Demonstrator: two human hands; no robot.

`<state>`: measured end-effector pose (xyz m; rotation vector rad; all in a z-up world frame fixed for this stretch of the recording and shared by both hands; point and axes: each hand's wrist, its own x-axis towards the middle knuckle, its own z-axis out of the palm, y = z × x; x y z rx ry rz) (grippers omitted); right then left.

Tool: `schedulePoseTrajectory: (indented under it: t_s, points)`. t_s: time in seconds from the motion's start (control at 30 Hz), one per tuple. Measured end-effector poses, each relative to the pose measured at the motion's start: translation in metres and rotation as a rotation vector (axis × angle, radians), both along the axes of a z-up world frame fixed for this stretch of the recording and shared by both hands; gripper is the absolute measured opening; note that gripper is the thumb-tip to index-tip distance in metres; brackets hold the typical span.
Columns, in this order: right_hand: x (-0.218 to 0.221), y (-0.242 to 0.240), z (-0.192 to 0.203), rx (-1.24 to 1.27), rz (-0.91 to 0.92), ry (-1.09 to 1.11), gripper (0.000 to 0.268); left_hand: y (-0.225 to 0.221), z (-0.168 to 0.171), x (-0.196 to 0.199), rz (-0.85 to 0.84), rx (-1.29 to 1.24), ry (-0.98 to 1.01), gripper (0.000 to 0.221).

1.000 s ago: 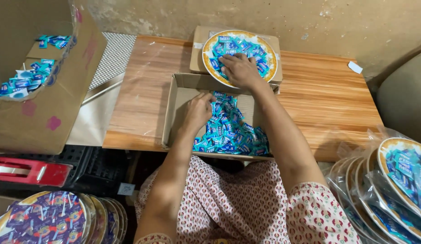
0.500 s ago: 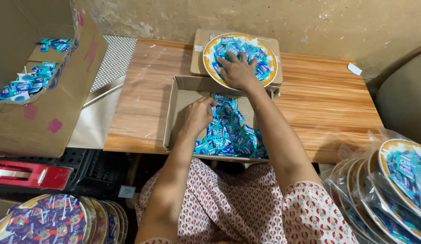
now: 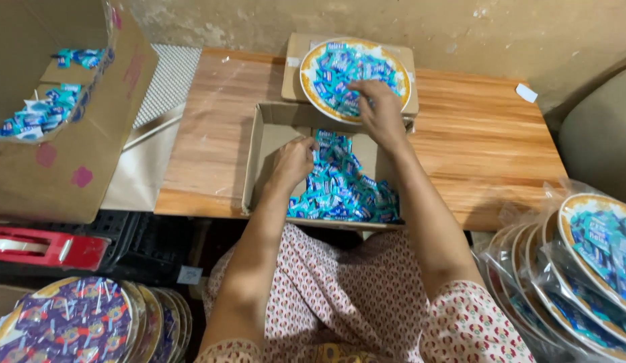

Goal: Arranging small blue food packets into a cardboard box and packaging plates with packets into plastic sleeves.

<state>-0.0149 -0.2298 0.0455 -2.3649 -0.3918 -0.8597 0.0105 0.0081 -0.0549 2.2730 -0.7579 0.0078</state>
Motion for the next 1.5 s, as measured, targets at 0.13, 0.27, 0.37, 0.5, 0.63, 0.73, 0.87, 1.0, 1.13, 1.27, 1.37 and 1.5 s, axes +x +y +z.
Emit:
schedulePoseTrajectory:
  t_s: [0.13, 0.27, 0.37, 0.5, 0.63, 0.73, 0.87, 1.0, 1.13, 1.27, 1.37, 1.5]
  points:
    - [-0.070, 0.018, -0.032, 0.053, -0.112, -0.003, 0.013, 0.001, 0.007, -0.008, -0.020, 0.066, -0.010, 0.023]
    - [-0.085, 0.007, -0.084, -0.270, -0.050, 0.476, 0.048, 0.001, 0.036, -0.035, -0.100, 0.309, 0.060, 0.054]
    - [-0.088, 0.016, -0.087, -0.344, -0.065, 0.713, 0.075, -0.013, 0.014, -0.026, -0.125, 0.442, 0.010, 0.059]
    - [-0.073, 0.005, -0.116, -0.336, -0.117, 0.596, 0.048, -0.019, -0.001, -0.020, -0.160, 0.327, -0.057, 0.053]
    - [-0.065, -0.001, -0.122, -0.252, -0.162, 0.484, 0.025, -0.007, 0.016, -0.036, -0.132, 0.251, 0.007, 0.047]
    - [-0.075, 0.003, -0.104, -0.163, -0.236, 0.457, 0.024, 0.000, 0.020, -0.039, -0.079, 0.198, 0.029, 0.014]
    - [-0.079, 0.007, -0.096, -0.065, -0.278, 0.450, 0.032, -0.002, -0.005, -0.018, 0.020, 0.110, 0.091, 0.021]
    - [-0.075, -0.003, -0.102, 0.045, -0.251, 0.440, 0.026, 0.008, 0.010, -0.021, 0.154, 0.180, 0.102, 0.037]
    - [-0.074, -0.006, -0.055, 0.218, -0.135, 0.488, 0.013, 0.022, 0.092, -0.049, 0.059, 0.119, 0.273, 0.031]
    - [-0.038, -0.021, 0.006, 0.361, -0.137, 0.325, 0.015, -0.007, 0.167, -0.041, 0.011, -0.137, 0.272, 0.033]
    - [-0.013, -0.034, 0.032, 0.300, -0.274, 0.189, 0.033, -0.040, 0.146, 0.021, 0.096, -0.228, 0.087, 0.038]
    - [-0.033, -0.030, 0.025, 0.123, -0.365, -0.026, 0.024, -0.025, 0.101, 0.033, 0.101, -0.330, -0.298, 0.028]
